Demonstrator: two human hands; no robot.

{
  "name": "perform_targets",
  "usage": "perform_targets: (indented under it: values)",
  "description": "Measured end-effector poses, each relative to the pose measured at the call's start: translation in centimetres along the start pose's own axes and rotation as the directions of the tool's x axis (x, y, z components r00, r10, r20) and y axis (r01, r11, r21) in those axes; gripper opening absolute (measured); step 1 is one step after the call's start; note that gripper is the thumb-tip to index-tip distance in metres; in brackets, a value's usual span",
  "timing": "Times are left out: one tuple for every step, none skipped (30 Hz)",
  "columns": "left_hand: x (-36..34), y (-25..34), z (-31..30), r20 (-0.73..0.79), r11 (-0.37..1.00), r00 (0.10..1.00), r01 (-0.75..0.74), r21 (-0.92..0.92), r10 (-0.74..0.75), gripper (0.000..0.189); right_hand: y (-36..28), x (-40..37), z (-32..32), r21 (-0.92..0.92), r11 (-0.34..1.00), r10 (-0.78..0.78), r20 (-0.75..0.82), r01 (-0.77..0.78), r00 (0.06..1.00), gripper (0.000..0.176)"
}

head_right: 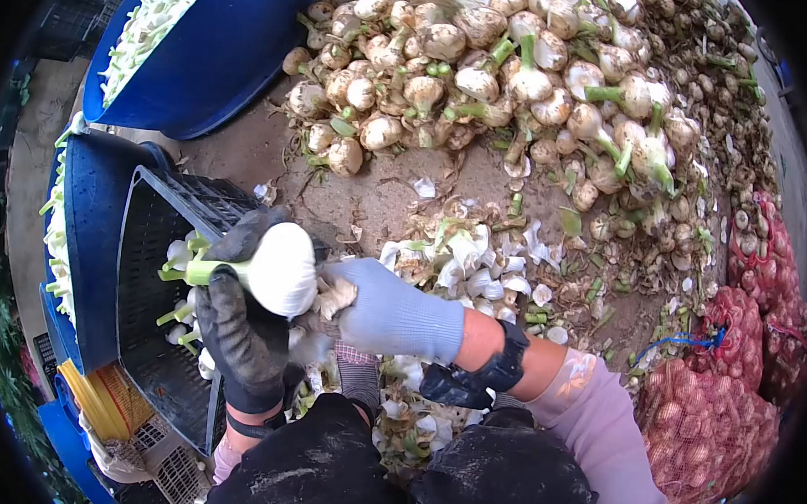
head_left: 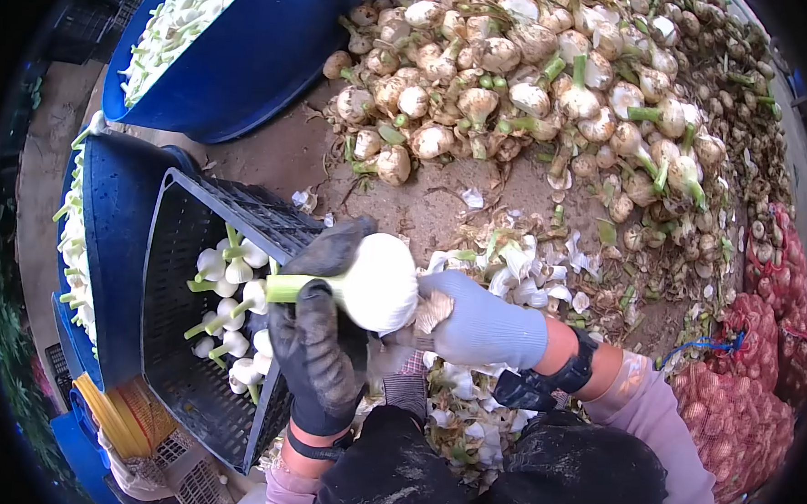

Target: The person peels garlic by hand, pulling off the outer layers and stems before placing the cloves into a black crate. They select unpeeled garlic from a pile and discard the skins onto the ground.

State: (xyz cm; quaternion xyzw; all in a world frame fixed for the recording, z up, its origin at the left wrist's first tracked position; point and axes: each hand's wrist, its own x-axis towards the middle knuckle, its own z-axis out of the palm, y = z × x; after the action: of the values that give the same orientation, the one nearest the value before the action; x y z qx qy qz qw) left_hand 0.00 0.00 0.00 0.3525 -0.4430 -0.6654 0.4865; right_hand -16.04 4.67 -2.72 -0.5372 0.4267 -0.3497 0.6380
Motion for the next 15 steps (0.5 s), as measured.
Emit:
perform_targets:
  values:
    - [0.2, 0.2, -0.6, -0.003, 0.995, 0.995, -0.099, 0.034, 0.099, 0.048, -0.6, -0.4, -0.1, 0.174, 0.984, 0.038, 0.052, -0.047, 0.998, 0.031]
    - [0.3, 0.4, -1.0, -0.002, 0.978, 0.98, -0.199, 0.068, 0.2, 0.041, -0.9, -1.0, -0.5, 0.335, 0.937, 0.066, 0.115, -0.102, 0.991, 0.027]
    - [0.2, 1.9, -0.4, -0.242, 0.959, 0.97, -0.038, -0.283, -0.033, 0.032, -2.5, -2.3, -0.6, 0.281, 0.959, 0.035, -0.004, -0.032, 0.999, 0.024]
    - [0.9, 3.3, -1.0, -0.297, 0.979, 0.934, -0.184, 0.084, 0.201, 0.031, -1.5, -2.5, -1.4, 0.204, 0.979, -0.028, 0.106, 0.005, 0.994, 0.029]
    - [1.7, 4.5, -1.8, -0.266, 0.851, 0.863, -0.29, 0.438, 0.431, 0.03, -0.8, -2.1, -2.3, 0.126, 0.991, -0.078, 0.22, 0.051, 0.972, 0.033]
    - [2.0, 6.0, -2.7, -0.308, 0.779, 0.816, -0.251, 0.574, 0.489, 0.031, -0.9, -0.9, -2.9, -0.234, 0.953, 0.255, 0.279, -0.192, 0.926, 0.036]
    - [2.0, 7.0, -3.1, -0.346, 0.704, 0.769, -0.183, 0.686, 0.538, 0.032, -0.7, 0.1, -2.6, -0.651, 0.737, 0.346, 0.13, -0.183, 0.929, 0.033]
    - [2.1, 7.5, -3.1, -0.272, 0.545, 0.72, -0.173, 0.82, 0.638, 0.033, 0.1, 1.2, -2.2, -0.917, 0.353, 0.355, -0.053, -0.186, 0.933, 0.03]
    - [2.2, 7.8, -3.0, -0.271, 0.543, 0.716, -0.177, 0.821, 0.643, 0.033, 1.8, 2.4, -2.6, -0.929, 0.329, 0.171, -0.115, -0.166, 0.979, 0.026]
    - [2.2, 8.0, -2.7, -0.19, 0.525, 0.685, -0.321, 0.788, 0.703, 0.032, 3.4, 4.0, -3.5, -0.941, 0.306, -0.018, -0.161, -0.148, 0.987, 0.022]
    - [1.9, 8.1, -2.6, -0.114, 0.49, 0.638, -0.451, 0.747, 0.762, 0.032, 3.8, 6.2, -4.5, -0.891, 0.445, -0.051, -0.12, -0.085, 0.991, 0.025]
    - [1.4, 8.0, -2.2, -0.11, 0.473, 0.632, -0.441, 0.763, 0.767, 0.032, 4.0, 8.7, -5.4, -0.815, 0.579, -0.092, -0.08, -0.012, 0.993, 0.027]
    - [1.0, 7.4, -1.5, 0.071, 0.646, 0.836, -0.472, 0.6, 0.544, 0.033, 5.0, 11.3, -6.0, -0.798, 0.59, -0.273, -0.057, 0.12, 0.96, 0.03]
    - [0.8, 6.7, -1.3, 0.301, 0.8, 0.908, -0.403, 0.445, 0.29, 0.035, 6.1, 13.5, -6.5, -0.883, 0.464, -0.277, -0.062, 0.077, 0.959, 0.03]
    - [0.8, 5.6, -1.9, 0.325, 0.858, 0.945, -0.143, 0.493, -0.029, 0.033, 7.1, 15.2, -6.5, -0.944, 0.33, -0.289, -0.068, 0.033, 0.955, 0.029]
